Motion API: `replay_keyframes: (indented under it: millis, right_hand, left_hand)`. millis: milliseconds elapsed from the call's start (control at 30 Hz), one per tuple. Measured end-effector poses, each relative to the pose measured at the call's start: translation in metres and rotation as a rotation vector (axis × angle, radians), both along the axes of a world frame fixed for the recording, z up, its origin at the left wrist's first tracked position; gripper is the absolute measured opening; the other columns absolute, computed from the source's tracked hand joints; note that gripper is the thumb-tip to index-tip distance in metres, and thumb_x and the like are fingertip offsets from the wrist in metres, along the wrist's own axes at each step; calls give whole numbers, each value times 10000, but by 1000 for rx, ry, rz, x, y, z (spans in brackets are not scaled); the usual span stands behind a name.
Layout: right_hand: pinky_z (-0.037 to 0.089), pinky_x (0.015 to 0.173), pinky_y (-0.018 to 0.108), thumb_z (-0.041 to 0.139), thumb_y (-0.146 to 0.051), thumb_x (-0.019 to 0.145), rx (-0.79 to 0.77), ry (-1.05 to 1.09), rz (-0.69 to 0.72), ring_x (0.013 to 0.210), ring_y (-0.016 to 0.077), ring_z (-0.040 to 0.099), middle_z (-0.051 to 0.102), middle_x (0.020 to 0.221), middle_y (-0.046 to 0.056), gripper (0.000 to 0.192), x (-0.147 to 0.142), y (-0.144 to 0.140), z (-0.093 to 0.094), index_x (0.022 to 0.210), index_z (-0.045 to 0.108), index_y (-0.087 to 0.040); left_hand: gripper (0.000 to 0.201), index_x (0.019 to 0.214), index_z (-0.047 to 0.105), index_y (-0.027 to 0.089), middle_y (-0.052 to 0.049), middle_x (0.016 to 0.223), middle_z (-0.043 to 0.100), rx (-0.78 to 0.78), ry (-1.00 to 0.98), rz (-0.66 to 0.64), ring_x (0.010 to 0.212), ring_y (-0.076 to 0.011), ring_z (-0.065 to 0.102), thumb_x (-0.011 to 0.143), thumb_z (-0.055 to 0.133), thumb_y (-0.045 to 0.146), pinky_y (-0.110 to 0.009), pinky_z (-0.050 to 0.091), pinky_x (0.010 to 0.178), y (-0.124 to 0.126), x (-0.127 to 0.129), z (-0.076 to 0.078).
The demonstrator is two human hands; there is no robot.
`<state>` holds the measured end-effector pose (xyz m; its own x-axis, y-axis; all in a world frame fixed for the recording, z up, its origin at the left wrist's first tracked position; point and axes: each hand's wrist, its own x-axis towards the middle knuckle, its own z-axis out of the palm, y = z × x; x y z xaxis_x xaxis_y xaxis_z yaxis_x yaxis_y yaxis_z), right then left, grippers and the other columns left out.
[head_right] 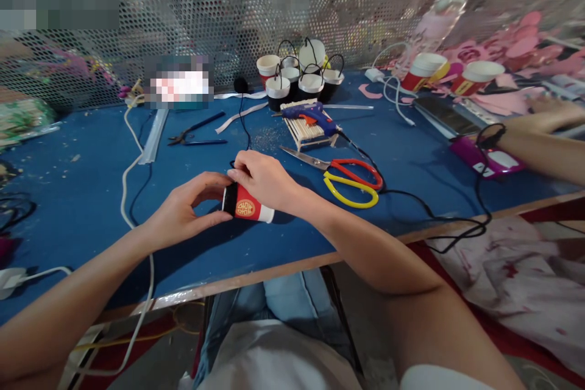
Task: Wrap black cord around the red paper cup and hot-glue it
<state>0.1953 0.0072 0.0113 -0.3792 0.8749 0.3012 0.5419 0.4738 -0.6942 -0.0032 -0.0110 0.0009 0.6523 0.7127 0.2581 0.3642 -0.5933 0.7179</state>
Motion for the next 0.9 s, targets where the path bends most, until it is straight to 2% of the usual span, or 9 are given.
replay_keyframes:
  millis: [133, 400, 533, 633, 767, 833, 900]
  right_hand:
    - [314, 598, 249, 500, -278, 849, -10, 9, 17, 629, 95, 432, 483, 676, -30, 180, 3, 0, 4, 704, 450, -183]
    - [335, 584, 238, 523, -318, 834, -100, 196, 149, 594, 80, 386, 438, 623, -47, 215, 3, 8, 15, 688, 457, -174]
    - [330, 558, 230, 538, -325, 819, -103, 171, 180, 577, 73, 385, 446, 614, -47, 231, -2, 18, 14, 666, 461, -170]
    - [354, 566, 228, 545, -337, 814, -111, 99, 188, 575, 76, 437, 505, 609, -35, 229, -5, 24, 10, 672, 510, -161]
    - [401, 557, 233, 487, -263, 842, -183, -9, 42, 526, 87, 515, 579, 592, -9, 178, 2, 28, 12, 745, 586, -152]
    - [420, 545, 230, 423, -150, 841, -194, 3, -81, 538, 93, 546, 613, 661, 14, 183, 15, 31, 22, 856, 605, -144]
    - [444, 585, 239, 372, -68, 820, -124, 3, -222, 624, 110, 580, 632, 765, 44, 267, 36, 38, 35, 920, 610, -138]
  left_hand:
    - [385, 1125, 496, 170, -103, 1159, 505, 94, -1, -22, 1035, -185, 557, 789, 647, 279, -328, 524, 882, 1, 1, 2]
    - [401, 1162, 459, 182, -104, 1161, 524, 292, 90, -66, 1092, -193, 532, 803, 628, 239, -335, 478, 934, 0, 0, 6]
    - [505, 1275, 404, 198, -111, 1240, 484, 364, 180, -75, 1181, -211, 490, 813, 609, 209, -339, 445, 991, -2, 0, 7]
    - [506, 1264, 420, 199, -108, 1231, 494, 364, 204, -60, 1177, -223, 498, 802, 623, 233, -350, 446, 995, -3, 1, 8]
    - [481, 1226, 444, 196, -109, 1210, 514, 310, 204, -34, 1116, -226, 542, 792, 632, 281, -357, 476, 956, -3, 1, 9]
    - [478, 1217, 452, 194, -110, 1200, 523, 284, 194, -29, 1091, -227, 557, 787, 635, 295, -363, 488, 937, -2, 1, 9]
    - [470, 1210, 461, 194, -108, 1191, 530, 259, 169, -27, 1085, -228, 560, 785, 635, 292, -374, 491, 935, -1, 1, 9]
